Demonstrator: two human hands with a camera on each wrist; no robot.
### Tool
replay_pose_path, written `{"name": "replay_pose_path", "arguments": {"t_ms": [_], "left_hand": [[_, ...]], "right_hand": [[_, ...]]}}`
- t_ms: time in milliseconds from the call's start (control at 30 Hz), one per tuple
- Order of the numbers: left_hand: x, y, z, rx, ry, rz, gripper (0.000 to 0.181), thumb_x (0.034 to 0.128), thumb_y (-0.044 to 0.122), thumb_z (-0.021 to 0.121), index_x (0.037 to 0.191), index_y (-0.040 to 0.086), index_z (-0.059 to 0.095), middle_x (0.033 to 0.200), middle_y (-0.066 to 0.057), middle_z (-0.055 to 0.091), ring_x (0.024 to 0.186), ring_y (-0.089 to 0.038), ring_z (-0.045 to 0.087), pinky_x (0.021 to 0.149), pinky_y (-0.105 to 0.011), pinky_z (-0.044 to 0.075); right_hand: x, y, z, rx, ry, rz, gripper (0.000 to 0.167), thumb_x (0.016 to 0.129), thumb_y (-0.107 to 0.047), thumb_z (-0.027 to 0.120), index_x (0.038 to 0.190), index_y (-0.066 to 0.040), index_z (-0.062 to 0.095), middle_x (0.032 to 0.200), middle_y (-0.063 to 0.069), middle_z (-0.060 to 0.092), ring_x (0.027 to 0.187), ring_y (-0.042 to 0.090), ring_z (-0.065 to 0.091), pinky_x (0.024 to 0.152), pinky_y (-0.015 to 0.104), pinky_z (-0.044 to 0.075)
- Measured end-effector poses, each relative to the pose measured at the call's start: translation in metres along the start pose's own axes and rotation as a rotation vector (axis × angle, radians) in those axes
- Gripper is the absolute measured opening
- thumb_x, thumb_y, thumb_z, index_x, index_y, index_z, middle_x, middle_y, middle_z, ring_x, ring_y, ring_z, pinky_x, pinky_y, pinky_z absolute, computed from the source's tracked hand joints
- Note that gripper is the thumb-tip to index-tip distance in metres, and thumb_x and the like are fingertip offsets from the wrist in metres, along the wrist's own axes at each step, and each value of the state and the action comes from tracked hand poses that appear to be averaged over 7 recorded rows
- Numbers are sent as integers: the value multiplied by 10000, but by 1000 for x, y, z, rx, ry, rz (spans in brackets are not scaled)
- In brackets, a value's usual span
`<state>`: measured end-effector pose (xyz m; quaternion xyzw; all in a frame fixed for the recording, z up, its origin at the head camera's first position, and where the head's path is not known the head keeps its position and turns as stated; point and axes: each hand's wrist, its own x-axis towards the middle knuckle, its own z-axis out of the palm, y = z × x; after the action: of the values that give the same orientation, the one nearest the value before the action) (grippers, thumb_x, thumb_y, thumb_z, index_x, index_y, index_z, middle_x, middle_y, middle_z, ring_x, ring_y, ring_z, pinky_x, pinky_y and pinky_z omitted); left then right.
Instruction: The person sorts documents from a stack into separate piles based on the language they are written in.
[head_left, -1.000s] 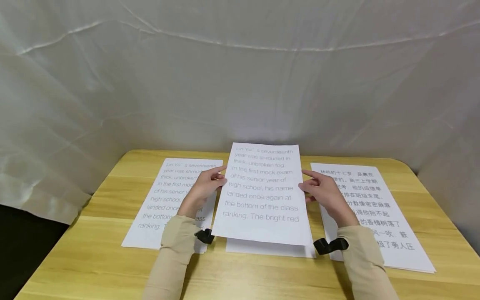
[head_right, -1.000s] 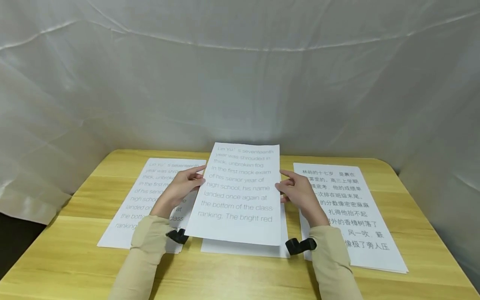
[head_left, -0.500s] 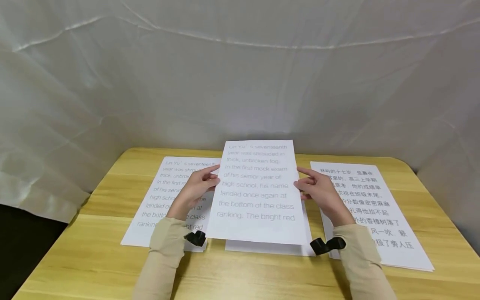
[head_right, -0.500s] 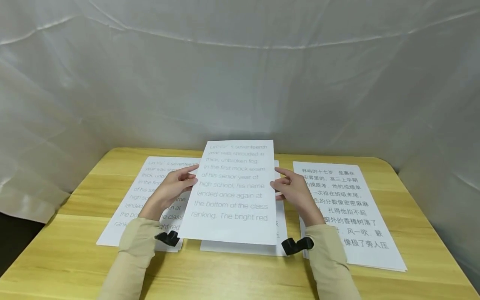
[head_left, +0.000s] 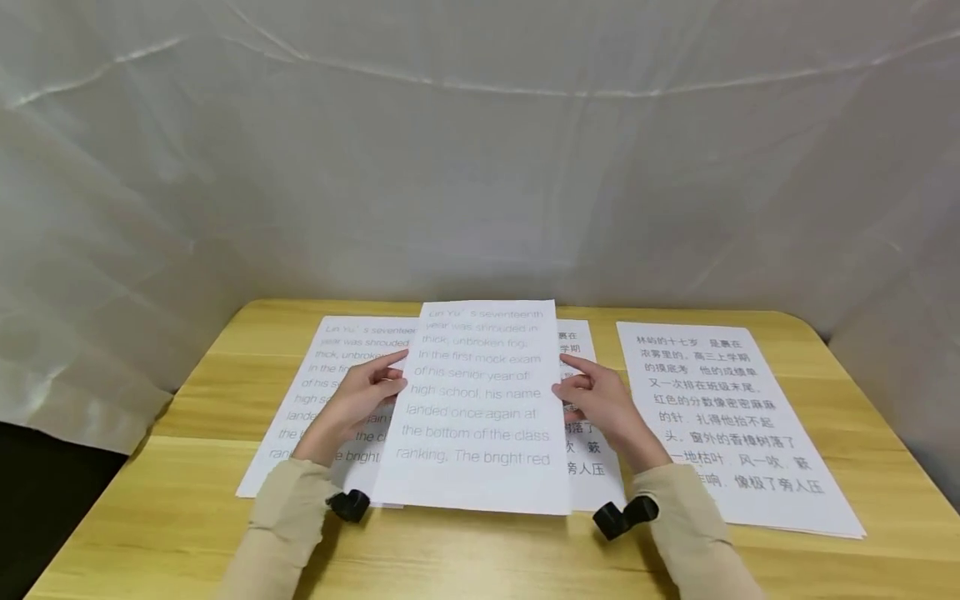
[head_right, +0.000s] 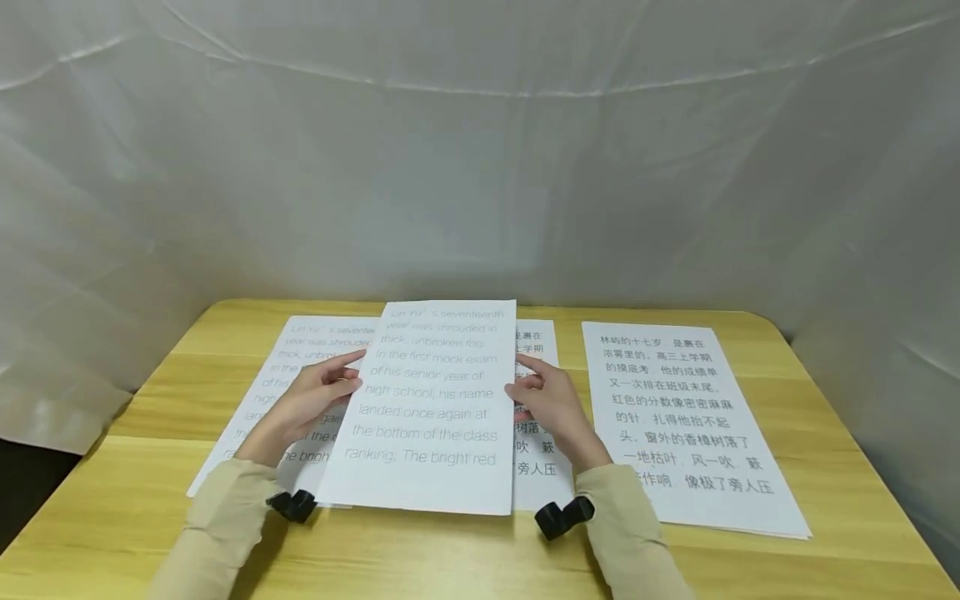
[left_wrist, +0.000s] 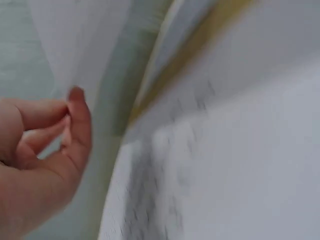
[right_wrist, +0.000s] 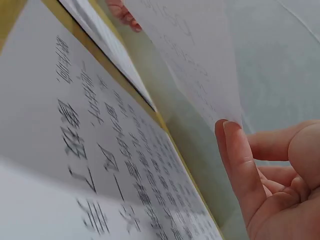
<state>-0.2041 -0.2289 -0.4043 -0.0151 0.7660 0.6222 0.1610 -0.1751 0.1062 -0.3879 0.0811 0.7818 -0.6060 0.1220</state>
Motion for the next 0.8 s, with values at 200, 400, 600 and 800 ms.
{"name": "replay_pose_path", "arguments": {"t_ms": [200, 400, 600, 800], "left_hand": [[-6, -6, -24, 10, 3, -14, 525, 974, 22, 545, 1475, 57, 395, 1100, -128, 502, 934, -181, 534, 801, -247, 519], [-14, -8, -52, 32, -4, -25, 553, 974, 42, 556, 1488, 28, 352, 1101, -130, 493, 906, -152, 530, 785, -230, 514], [-22, -11, -74, 179, -8, -29, 555, 963, 23, 563, 1475, -13, 352, 1088, -160, 523, 887, -159, 534, 761, -236, 518], [-25, -16, -89, 241, -16, -43, 570, 959, 42, 575, 1476, -19, 342, 1107, -176, 528, 895, -161, 545, 768, -234, 519]], "right_hand": [[5, -11, 20, -3, -18, -22, 618, 894, -30, 662, 1463, -76, 424, 984, 151, 635, 693, 175, 628, 652, 337, 573], [15, -18, 48, -3, -23, -5, 667, 877, -23, 681, 1476, -78, 394, 976, 138, 644, 731, 179, 656, 638, 347, 574], [15, -19, 76, 24, -49, -2, 638, 872, -10, 677, 1455, -55, 422, 932, 130, 629, 714, 180, 643, 617, 348, 576], [17, -16, 95, 23, -76, -13, 609, 874, 6, 663, 1440, -49, 445, 897, 120, 607, 641, 169, 609, 586, 342, 572]]}}
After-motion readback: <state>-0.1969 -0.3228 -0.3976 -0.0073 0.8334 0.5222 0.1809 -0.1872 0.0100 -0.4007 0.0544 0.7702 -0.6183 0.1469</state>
